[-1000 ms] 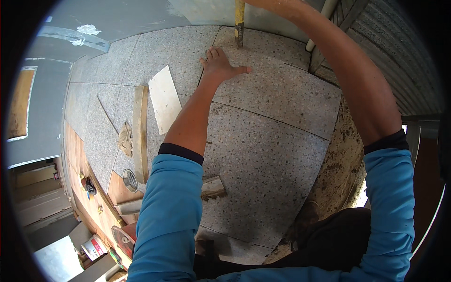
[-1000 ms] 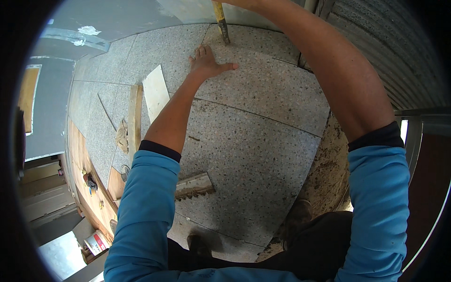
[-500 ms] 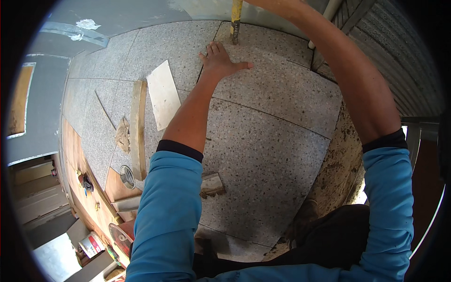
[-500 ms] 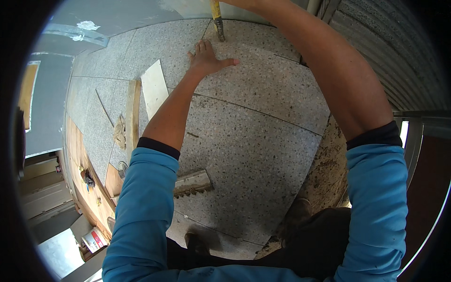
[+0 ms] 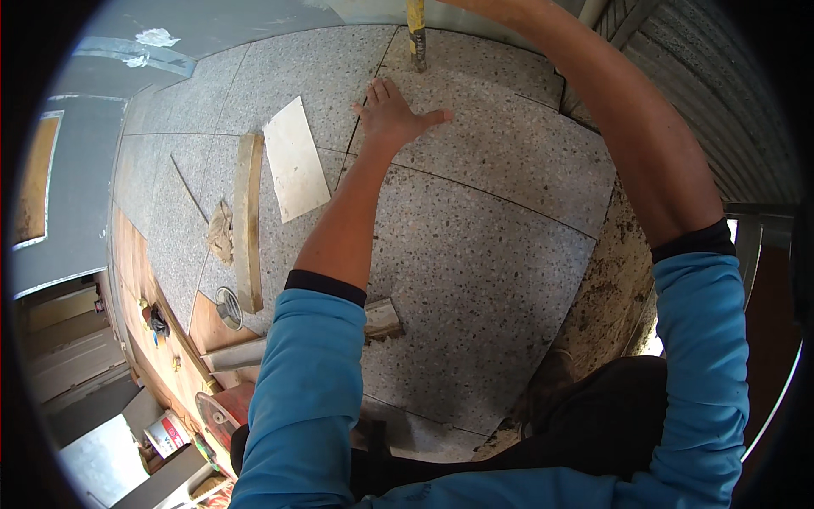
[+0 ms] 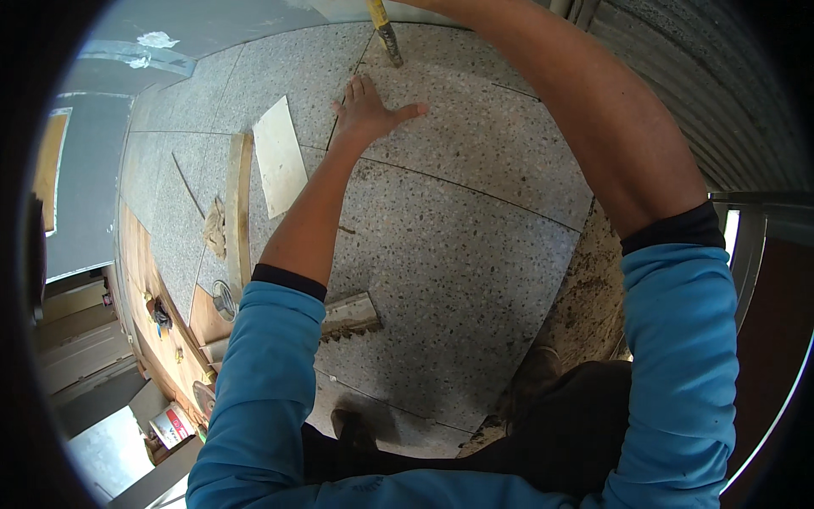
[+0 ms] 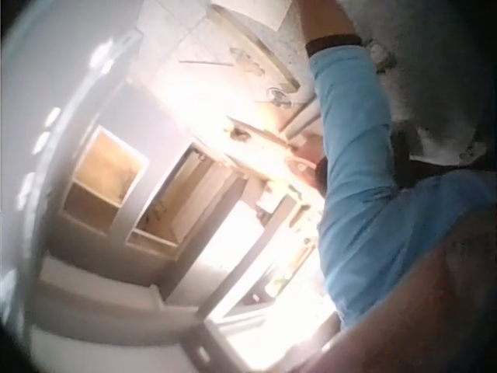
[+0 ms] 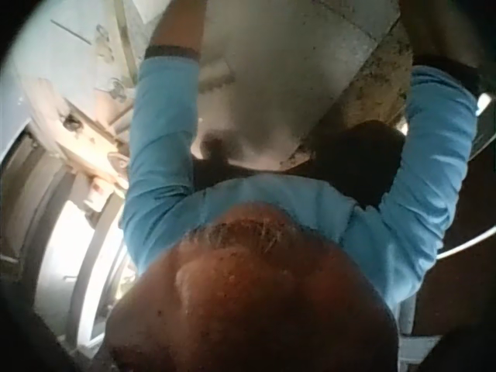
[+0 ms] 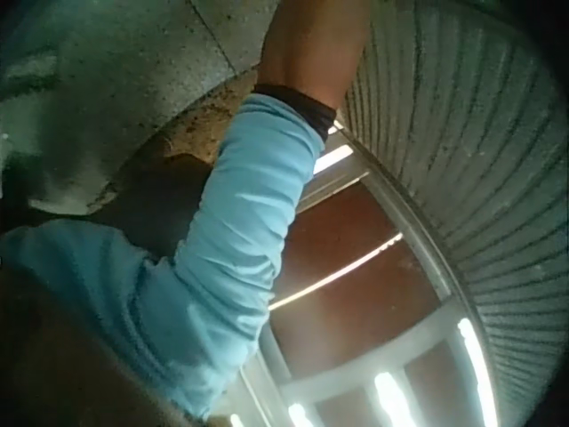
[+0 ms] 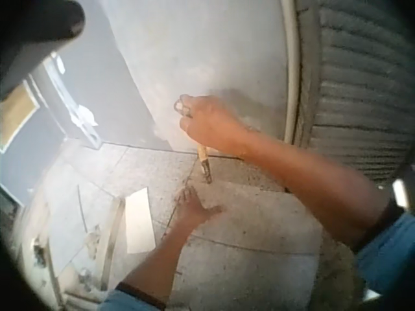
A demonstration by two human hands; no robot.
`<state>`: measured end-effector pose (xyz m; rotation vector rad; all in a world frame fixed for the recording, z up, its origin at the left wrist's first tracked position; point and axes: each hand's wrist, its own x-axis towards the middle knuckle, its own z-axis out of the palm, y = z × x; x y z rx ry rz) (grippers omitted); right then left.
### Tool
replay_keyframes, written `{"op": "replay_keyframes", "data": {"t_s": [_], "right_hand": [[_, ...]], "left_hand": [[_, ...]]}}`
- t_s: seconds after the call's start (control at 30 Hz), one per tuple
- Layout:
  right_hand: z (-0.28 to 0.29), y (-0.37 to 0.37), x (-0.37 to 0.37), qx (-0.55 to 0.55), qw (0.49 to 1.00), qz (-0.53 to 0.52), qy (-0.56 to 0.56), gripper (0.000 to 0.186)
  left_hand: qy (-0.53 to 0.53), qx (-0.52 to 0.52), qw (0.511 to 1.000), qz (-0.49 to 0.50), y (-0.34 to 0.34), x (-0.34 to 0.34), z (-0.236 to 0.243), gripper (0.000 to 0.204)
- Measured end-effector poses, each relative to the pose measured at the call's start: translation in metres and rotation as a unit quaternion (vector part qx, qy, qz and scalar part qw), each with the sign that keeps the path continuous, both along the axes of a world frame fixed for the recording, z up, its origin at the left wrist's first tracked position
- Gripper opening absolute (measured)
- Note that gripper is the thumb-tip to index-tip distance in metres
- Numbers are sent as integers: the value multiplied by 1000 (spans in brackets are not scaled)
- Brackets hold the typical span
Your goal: Laying and leveling floor tiles using a hammer to tap them into position.
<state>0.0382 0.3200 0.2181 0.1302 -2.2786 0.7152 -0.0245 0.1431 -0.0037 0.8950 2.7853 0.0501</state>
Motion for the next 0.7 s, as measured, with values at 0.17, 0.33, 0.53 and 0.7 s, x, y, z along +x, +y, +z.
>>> {"op": "replay_keyframes", "data": {"t_s": [0.17,0.33,0.53,0.7], "right_hand": [[-1,-5,-3,-15,1000,19,-12,21],[-4,-8,-5,-6,1000,3,7,22],[-7,-15,-9,-16,1000,12,-8,24],[-11,-13,-7,-28,999,25,21,23]], "left_hand": [[11,17,1000,6,-1,5,0,154],[10,2,1000,10,-1,4,0,153],[14,0,1000,10,-1,3,-1,154],[9,-7,1000,10,5,5,0,153]]}}
